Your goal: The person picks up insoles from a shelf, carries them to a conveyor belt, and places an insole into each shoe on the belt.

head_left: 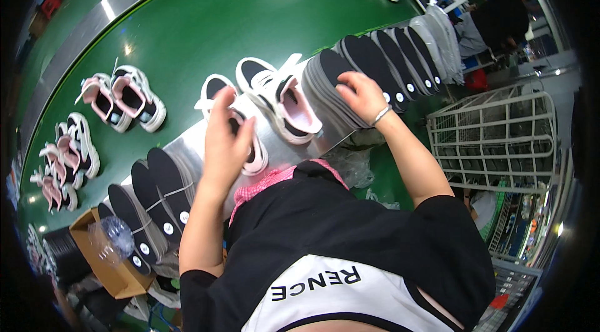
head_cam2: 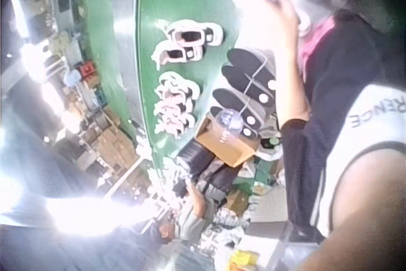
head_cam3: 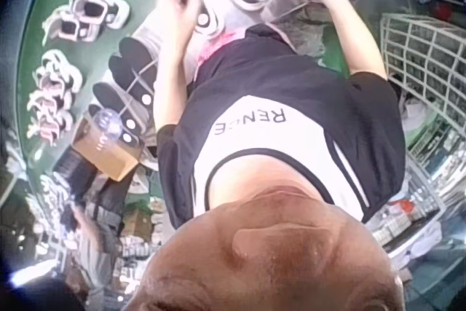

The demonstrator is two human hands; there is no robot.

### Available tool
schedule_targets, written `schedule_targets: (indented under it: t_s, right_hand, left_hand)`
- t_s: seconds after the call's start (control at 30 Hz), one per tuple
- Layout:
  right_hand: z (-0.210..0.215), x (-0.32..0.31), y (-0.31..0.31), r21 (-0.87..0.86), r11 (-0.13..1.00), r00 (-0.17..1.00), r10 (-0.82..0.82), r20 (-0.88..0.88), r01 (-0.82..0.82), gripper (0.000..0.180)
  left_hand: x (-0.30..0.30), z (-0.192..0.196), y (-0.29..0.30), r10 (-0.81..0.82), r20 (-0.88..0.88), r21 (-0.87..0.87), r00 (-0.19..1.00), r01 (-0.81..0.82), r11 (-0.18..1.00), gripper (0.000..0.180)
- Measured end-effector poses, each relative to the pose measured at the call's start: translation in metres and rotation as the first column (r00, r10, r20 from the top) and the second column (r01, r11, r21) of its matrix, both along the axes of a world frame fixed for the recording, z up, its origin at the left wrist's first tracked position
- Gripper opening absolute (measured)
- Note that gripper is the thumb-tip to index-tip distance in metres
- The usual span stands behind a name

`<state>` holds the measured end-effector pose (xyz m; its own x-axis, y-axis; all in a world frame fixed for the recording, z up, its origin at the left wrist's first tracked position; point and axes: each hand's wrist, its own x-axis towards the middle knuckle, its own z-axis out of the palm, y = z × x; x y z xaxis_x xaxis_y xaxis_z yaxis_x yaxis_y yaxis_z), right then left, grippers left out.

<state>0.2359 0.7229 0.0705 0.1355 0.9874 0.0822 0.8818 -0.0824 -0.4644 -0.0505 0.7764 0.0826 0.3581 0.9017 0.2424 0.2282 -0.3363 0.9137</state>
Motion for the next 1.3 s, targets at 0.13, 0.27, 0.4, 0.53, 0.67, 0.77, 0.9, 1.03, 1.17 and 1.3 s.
schedule_targets:
  t_s: [0.13,0.27,0.4,0.53,0.67,0.77,0.9,1.03,1.17,1.3]
  right_hand:
    - [-0.018,0.056,0.009,-0.002,0.925,0.878,-0.361,0.316,0.381,0.029]
    - [-0.034,0.079,0.012,-0.171,0.844,0.825,-0.421,0.376,0.509,0.042]
    - [-0.02,0.085,0.01,-0.206,0.828,0.828,-0.432,0.357,0.521,0.04]
    - [0.014,0.082,0.004,-0.124,0.893,0.894,-0.442,-0.064,0.433,0.03]
    - [0.058,0.013,-0.001,-0.467,0.861,0.639,-0.247,-0.728,-0.2,0.03]
    - [0.029,-0.015,-0.004,-0.587,0.762,0.778,-0.185,-0.601,-0.272,0.018]
    - [0.014,-0.071,0.021,-0.612,0.784,0.987,0.158,0.034,-0.104,0.03]
    - [-0.005,-0.087,0.023,-0.486,0.868,0.893,0.299,0.338,-0.107,0.034]
    - [0.02,-0.066,0.002,-0.565,0.821,0.898,0.305,0.318,-0.079,0.037]
    - [0.032,-0.056,-0.01,-0.561,0.818,0.864,0.366,0.346,-0.122,0.025]
  left_hand:
    - [0.068,-0.035,0.02,-0.01,-0.262,0.153,0.965,0.051,0.987,0.065]
    - [0.087,-0.067,0.031,-0.01,-0.188,0.126,0.982,0.034,0.991,0.025]
    - [0.087,-0.049,0.02,0.035,-0.301,0.043,0.953,-0.024,0.999,0.024]
    - [0.091,-0.051,0.025,0.041,-0.333,0.079,0.942,-0.015,0.997,0.02]
    - [0.082,-0.053,0.026,0.059,-0.28,-0.02,0.958,-0.068,0.998,0.022]
    - [0.085,-0.047,0.023,0.027,-0.281,-0.072,0.959,-0.049,0.996,0.026]
    - [0.083,-0.05,0.019,-0.032,-0.169,-0.063,0.985,0.022,0.998,0.018]
    - [0.085,-0.064,0.023,0.018,-0.317,-0.052,0.948,-0.036,0.998,0.025]
    - [0.088,-0.069,0.022,0.067,-0.342,-0.012,0.937,-0.076,0.997,0.02]
    - [0.09,-0.07,0.022,0.056,-0.363,-0.021,0.93,-0.069,0.997,0.019]
